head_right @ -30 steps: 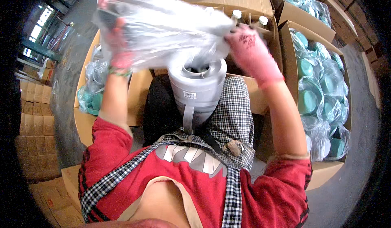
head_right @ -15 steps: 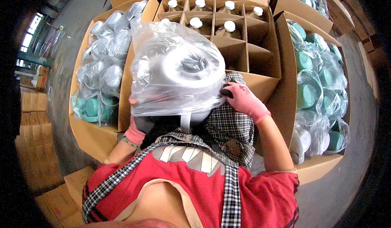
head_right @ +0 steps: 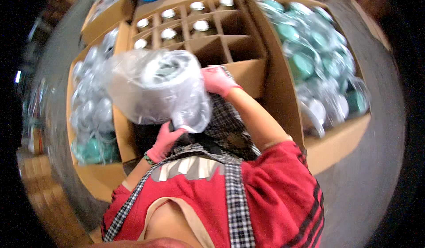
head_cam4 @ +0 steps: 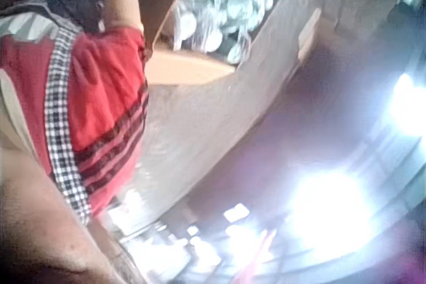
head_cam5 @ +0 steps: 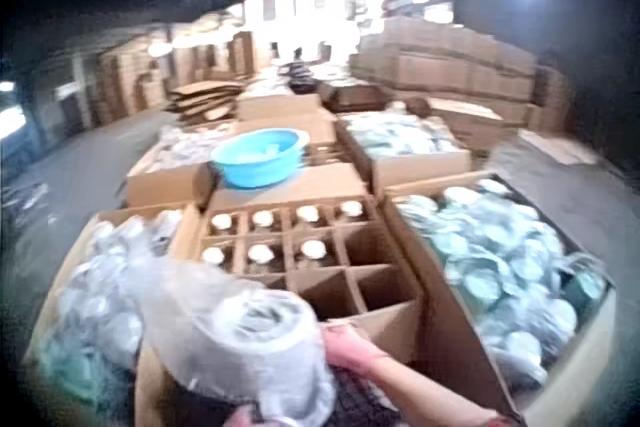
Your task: The person assembles plastic pitchers by removing them from plastic bags, inserting a metal filter into the body, and screwing on the lid. They repeat this process for multiple pitchers of different colors, placing the finished units into a cardboard box.
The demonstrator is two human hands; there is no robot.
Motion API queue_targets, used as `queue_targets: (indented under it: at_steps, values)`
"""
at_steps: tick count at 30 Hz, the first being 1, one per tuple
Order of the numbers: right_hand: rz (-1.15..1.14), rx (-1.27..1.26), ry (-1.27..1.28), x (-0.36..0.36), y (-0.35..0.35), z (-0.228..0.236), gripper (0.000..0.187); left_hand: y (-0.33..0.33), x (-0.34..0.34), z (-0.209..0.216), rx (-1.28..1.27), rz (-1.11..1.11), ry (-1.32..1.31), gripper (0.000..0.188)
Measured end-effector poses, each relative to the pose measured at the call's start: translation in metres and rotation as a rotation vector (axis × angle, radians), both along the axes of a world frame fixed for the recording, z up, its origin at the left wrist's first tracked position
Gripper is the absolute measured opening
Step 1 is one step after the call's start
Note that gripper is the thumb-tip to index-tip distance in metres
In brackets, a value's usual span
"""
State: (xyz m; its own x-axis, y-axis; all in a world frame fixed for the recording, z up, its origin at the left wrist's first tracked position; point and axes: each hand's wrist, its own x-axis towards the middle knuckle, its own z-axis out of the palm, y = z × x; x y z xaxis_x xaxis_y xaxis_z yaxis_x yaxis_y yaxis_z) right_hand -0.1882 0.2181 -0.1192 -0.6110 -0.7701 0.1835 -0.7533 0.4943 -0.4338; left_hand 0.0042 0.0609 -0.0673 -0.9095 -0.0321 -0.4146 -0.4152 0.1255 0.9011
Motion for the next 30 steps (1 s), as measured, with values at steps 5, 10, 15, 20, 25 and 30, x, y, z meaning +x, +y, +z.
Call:
queue_targets:
  at_steps: [5, 10, 15, 20, 25, 30]
  values:
    - [-0.135, -0.050, -0.196, 0.018, 0.015, 0.035, 0.027, -0.031, -0.008, 0.026, 0.287, 0.168, 0.166, 0.027]
    - [-0.055, -0.339, -0.402, 0.048, 0.007, 0.064, 0.022, -0.094, -0.032, 0.102, 0.568, 0.147, 0.425, 0.027]
    - [0.154, -0.337, -0.560, 0.108, 0.005, 0.100, 0.046, -0.188, -0.006, 0.117, 0.211, 0.345, 0.423, 0.029]
    - [0.227, -0.414, -0.514, 0.136, 0.011, 0.113, 0.047, -0.145, 0.042, 0.054, -0.988, -0.006, 0.803, 0.033]
    - [0.289, -0.373, -0.737, 0.123, 0.011, 0.119, 0.030, -0.100, 0.047, 0.041, -0.322, 0.603, 0.529, 0.041]
    - [0.194, -0.276, -1.022, 0.124, 0.022, 0.116, 0.023, -0.072, 0.035, 0.069, -0.575, 0.535, 0.314, 0.029]
